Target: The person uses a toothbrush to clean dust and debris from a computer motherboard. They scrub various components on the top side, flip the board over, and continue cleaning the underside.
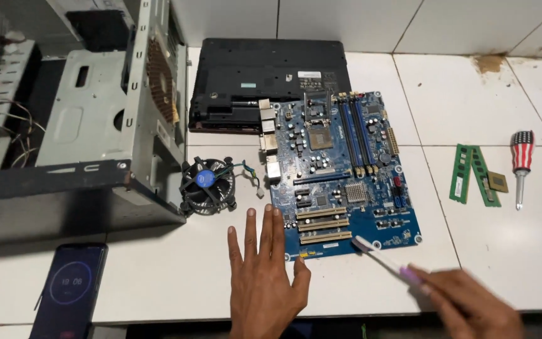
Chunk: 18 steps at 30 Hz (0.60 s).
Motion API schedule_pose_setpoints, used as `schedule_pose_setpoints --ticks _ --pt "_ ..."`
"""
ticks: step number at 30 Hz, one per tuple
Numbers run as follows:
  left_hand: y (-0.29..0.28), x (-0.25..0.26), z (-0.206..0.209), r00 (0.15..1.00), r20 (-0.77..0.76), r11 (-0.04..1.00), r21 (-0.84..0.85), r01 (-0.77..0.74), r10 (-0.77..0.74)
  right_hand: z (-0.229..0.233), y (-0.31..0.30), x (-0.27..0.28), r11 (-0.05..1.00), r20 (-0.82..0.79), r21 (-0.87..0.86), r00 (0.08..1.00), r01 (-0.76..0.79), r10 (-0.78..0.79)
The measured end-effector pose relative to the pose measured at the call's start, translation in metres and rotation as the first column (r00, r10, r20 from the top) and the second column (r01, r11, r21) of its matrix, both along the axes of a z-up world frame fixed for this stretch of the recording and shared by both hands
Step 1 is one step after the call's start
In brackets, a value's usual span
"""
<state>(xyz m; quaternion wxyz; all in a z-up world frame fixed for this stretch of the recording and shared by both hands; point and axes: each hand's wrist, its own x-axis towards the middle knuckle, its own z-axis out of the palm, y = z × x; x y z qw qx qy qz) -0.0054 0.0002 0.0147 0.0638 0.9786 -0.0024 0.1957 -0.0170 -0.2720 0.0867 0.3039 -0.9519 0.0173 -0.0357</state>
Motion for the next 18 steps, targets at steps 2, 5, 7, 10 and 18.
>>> schedule_pose_setpoints --ticks 2,5,7,10,18 --pt "-0.002 0.0 0.001 1.0 -0.006 1.0 -0.007 0.009 -0.009 -0.011 -0.019 0.012 0.997 0.026 -0.056 0.999 -0.045 0.047" --pt "0.001 -0.001 0.003 1.0 0.001 1.0 0.005 -0.01 0.01 -0.027 -0.003 0.033 0.965 0.072 -0.063 0.963 -0.255 0.259" --pt "0.0 -0.001 0.003 1.0 -0.002 1.0 0.011 -0.013 0.013 -0.031 0.002 0.036 0.92 0.084 -0.024 0.916 -0.391 0.392" --pt "0.002 0.0 0.002 1.0 -0.012 0.999 -0.042 -0.001 0.001 -0.03 -0.01 0.029 0.942 0.015 -0.151 0.952 -0.301 0.306" --pt "0.001 0.001 0.0 1.0 -0.014 1.0 -0.017 -0.003 0.003 -0.024 0.036 0.017 0.949 0.077 -0.216 0.965 -0.231 0.252"
